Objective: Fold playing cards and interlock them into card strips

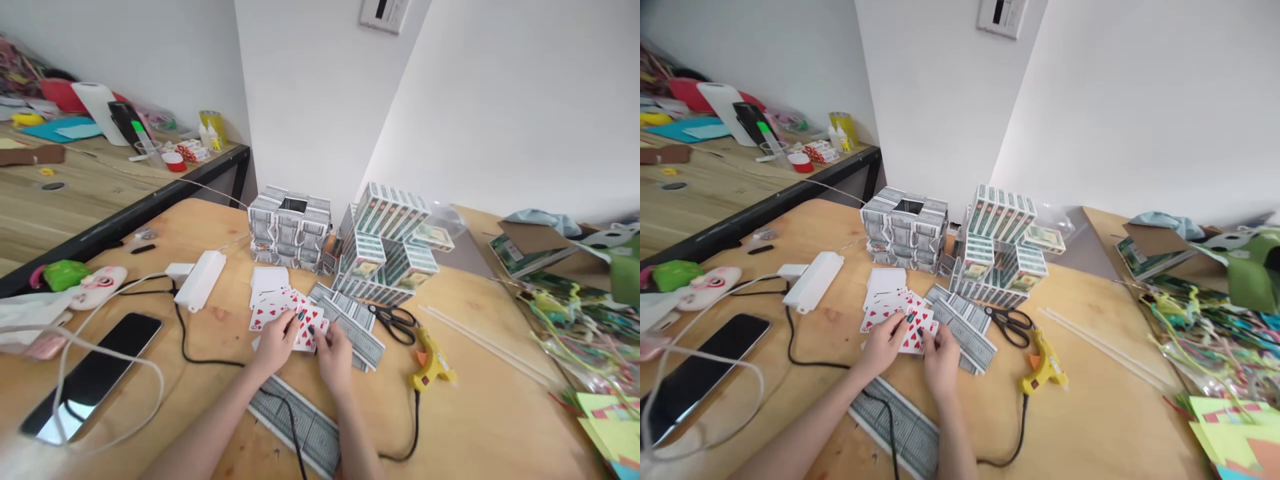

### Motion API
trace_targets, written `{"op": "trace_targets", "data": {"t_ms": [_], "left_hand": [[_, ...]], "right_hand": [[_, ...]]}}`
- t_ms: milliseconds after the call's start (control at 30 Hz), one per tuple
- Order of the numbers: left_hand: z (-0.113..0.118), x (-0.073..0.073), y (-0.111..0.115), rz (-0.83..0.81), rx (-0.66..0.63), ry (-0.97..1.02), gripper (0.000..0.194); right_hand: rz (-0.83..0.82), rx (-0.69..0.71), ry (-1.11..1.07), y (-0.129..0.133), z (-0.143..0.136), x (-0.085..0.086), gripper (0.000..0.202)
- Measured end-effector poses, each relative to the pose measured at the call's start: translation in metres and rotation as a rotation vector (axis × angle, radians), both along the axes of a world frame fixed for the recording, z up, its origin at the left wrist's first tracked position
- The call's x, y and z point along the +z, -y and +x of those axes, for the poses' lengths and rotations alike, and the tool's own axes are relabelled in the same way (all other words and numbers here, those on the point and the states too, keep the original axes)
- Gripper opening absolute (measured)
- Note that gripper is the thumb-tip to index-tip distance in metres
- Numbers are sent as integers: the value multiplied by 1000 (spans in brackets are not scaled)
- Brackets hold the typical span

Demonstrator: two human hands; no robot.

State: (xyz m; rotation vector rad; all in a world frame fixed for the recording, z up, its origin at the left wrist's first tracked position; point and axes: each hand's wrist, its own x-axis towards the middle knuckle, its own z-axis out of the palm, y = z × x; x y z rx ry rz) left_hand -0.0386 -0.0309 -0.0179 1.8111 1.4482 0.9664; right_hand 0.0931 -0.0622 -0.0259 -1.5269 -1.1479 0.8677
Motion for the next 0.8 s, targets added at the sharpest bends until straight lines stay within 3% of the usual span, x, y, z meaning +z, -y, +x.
{"op": "trace_targets", "data": {"t_ms": [167, 467, 600, 800], "left_hand": [[2, -2, 2, -25, 12, 165, 14], [-1, 3, -3, -34, 18, 268, 34], [-4, 2, -2, -86, -45, 333, 37], [-5, 3, -8, -117, -161, 339, 25]], "right_hand": [[17, 102, -146, -2, 3, 1, 27], [24, 108, -209, -4, 2, -6, 32], [36, 77, -207, -4, 4, -6, 32], [26, 67, -219, -5, 7, -4, 31]]}}
